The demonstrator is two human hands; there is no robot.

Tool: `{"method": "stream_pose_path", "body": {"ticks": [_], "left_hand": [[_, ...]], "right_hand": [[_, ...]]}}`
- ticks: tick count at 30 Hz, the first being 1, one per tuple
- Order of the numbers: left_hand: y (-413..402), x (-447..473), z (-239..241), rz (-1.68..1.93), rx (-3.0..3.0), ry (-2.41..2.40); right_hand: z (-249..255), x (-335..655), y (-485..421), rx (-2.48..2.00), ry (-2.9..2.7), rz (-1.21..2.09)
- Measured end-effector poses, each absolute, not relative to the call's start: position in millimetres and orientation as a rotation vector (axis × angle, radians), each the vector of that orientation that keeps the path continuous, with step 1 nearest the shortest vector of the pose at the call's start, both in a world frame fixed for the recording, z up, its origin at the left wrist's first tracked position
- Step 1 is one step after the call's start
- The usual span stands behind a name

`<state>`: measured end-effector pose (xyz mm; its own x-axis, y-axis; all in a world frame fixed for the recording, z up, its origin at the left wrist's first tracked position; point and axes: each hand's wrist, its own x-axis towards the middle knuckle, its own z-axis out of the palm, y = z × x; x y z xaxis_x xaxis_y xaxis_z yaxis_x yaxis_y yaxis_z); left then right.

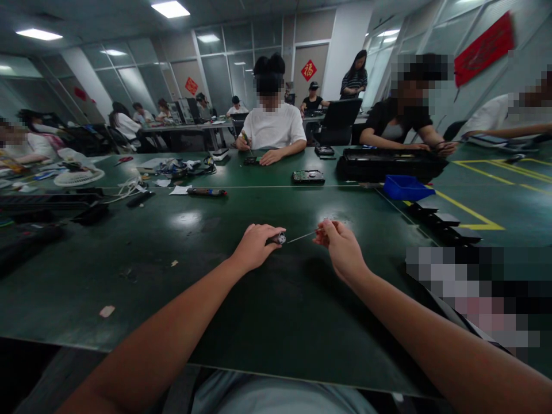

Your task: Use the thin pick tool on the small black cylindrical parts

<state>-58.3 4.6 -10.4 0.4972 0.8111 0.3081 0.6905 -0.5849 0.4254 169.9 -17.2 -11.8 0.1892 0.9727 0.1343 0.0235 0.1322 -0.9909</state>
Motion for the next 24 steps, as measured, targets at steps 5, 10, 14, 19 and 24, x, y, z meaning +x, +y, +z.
{"method": "stream_pose_path", "body": {"ticks": [5, 10, 14, 19, 24], "left_hand": [[2, -57, -9, 0.682, 2.523, 1.275], [0, -55, -10, 0.646, 2.524, 1.281], [1, -56, -11, 0.615, 2.525, 1.284], [2, -55, -9, 0.706, 2.443, 1.309], [1, -54, -8, 0.928, 2.145, 1.337]], "right_hand": [[-9, 168, -21, -1.134, -1.233, 0.911], [-2, 165, -29, -1.268, -1.456, 0.696], [3, 166, -32, -1.318, -1.554, 0.626], [2, 170, -30, -1.356, -1.565, 0.538], [2, 170, -30, -1.349, -1.530, 0.549]]}}
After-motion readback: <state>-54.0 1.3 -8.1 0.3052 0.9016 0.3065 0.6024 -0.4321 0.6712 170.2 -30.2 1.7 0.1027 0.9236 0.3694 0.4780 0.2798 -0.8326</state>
